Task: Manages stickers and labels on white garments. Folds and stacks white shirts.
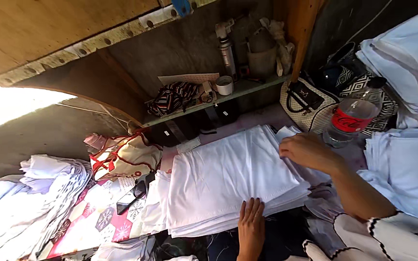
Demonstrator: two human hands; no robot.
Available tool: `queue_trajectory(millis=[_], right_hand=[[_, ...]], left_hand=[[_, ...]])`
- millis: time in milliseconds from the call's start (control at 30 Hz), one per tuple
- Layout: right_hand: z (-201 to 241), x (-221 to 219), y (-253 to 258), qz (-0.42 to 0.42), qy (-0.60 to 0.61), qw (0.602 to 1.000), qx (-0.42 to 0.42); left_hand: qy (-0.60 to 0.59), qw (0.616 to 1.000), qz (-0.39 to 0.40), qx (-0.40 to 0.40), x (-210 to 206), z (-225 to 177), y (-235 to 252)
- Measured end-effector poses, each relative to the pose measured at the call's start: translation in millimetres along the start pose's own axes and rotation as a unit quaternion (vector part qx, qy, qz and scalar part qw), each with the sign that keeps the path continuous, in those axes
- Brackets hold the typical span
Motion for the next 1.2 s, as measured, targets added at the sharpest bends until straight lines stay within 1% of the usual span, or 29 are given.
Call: queue_trajectory(millis=[67, 100, 133, 233, 267, 300, 333, 367, 433, 500, 567, 633, 700, 800, 833, 867, 933, 1000, 1033, 1100, 1133, 1167, 1200], right_hand=[[9.3, 31.2, 20.5, -0.138, 0.040, 0.989, 0.019], [13.7, 42.4, 36.9, -0.184, 0.056, 0.981, 0.028], [18.6, 50.7, 57.8, -0.210, 0.061, 0.975, 0.040], [34.2, 73.0, 139.7, -0.228, 0.073, 0.969, 0.058], [38.5, 83.7, 169.7, -0.248, 0.082, 0.963, 0.063], [42.6, 96.1, 199.1, -0.277, 0.088, 0.955, 0.066], [45.1, 107.0, 227.9, -0.307, 0.091, 0.945, 0.067], [45.4, 114.4, 256.6, -0.328, 0.093, 0.938, 0.065], [43.5, 120.0, 310.3, -0.334, 0.086, 0.937, 0.056], [39.9, 113.7, 354.6, -0.308, 0.053, 0.949, 0.032], [35.3, 101.1, 385.8, -0.268, 0.018, 0.963, 0.006], [32.6, 94.1, 395.3, -0.245, 0.008, 0.969, -0.016], [35.5, 101.6, 385.5, -0.258, 0.021, 0.966, -0.014], [59.8, 140.1, 328.1, -0.335, 0.054, 0.940, 0.041], [68.5, 150.9, 300.6, -0.359, 0.069, 0.928, 0.072], [76.0, 156.3, 269.9, -0.366, 0.096, 0.920, 0.101], [89.0, 149.9, 200.8, -0.349, 0.178, 0.906, 0.159], [99.3, 115.9, 131.6, -0.290, 0.271, 0.896, 0.198], [102.5, 91.9, 101.3, -0.255, 0.314, 0.892, 0.200], [100.3, 40.8, 58.6, -0.196, 0.379, 0.886, 0.181], [94.8, 15.9, 43.3, -0.181, 0.396, 0.885, 0.164], [89.3, -5.9, 30.0, -0.174, 0.400, 0.887, 0.152], [84.8, -23.6, 17.8, -0.170, 0.397, 0.891, 0.139]], left_hand=[[-0.010, 1.000, 0.005, 0.001, -3.9, -4.5, -0.3], [-0.025, 1.000, 0.010, -0.005, -6.5, -8.5, 1.2], [-0.046, 0.999, 0.014, -0.022, -8.7, -14.3, 4.0], [-0.142, 0.985, 0.043, -0.083, -2.9, -38.5, 16.3], [-0.171, 0.981, 0.060, -0.076, 7.0, -44.8, 22.5], [-0.201, 0.975, 0.079, -0.047, 20.5, -48.8, 29.1], [-0.229, 0.969, 0.088, -0.009, 31.0, -46.7, 30.1], [-0.250, 0.965, 0.081, 0.026, 37.4, -38.2, 25.0], [-0.273, 0.958, 0.042, 0.076, 45.7, -10.4, 4.2], [-0.274, 0.950, 0.021, 0.151, 68.6, 8.1, -7.5], [-0.296, 0.932, -0.018, 0.206, 90.6, 26.2, -21.8], [-0.321, 0.918, -0.061, 0.225, 106.6, 42.9, -35.6], [-0.329, 0.912, -0.071, 0.234, 124.9, 53.4, -38.1], [-0.324, 0.913, -0.087, 0.230, 148.4, 64.6, -19.2], [-0.350, 0.902, -0.097, 0.232, 153.6, 65.7, -5.6], [-0.397, 0.881, -0.106, 0.235, 154.7, 66.2, 11.4], [-0.507, 0.824, -0.103, 0.232, 144.9, 66.9, 53.8], [-0.602, 0.762, -0.100, 0.216, 130.3, 65.5, 98.2], [-0.645, 0.724, -0.119, 0.212, 127.6, 63.7, 116.7], [-0.713, 0.639, -0.195, 0.213, 129.9, 58.9, 136.1], [-0.731, 0.607, -0.227, 0.215, 133.3, 54.8, 137.7], [-0.731, 0.591, -0.255, 0.226, 136.4, 50.1, 135.5], [-0.717, 0.592, -0.275, 0.246, 137.8, 45.9, 130.7]])
Point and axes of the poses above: each hand's wrist, its own y-axis towards the middle knuckle, its own x-axis out of the back of the hand, z = x × y, the point moved 8 cm from there along y, towards the middle knuckle, and after that the axes turned 4 degrees about -y, right-handed, at the moved point
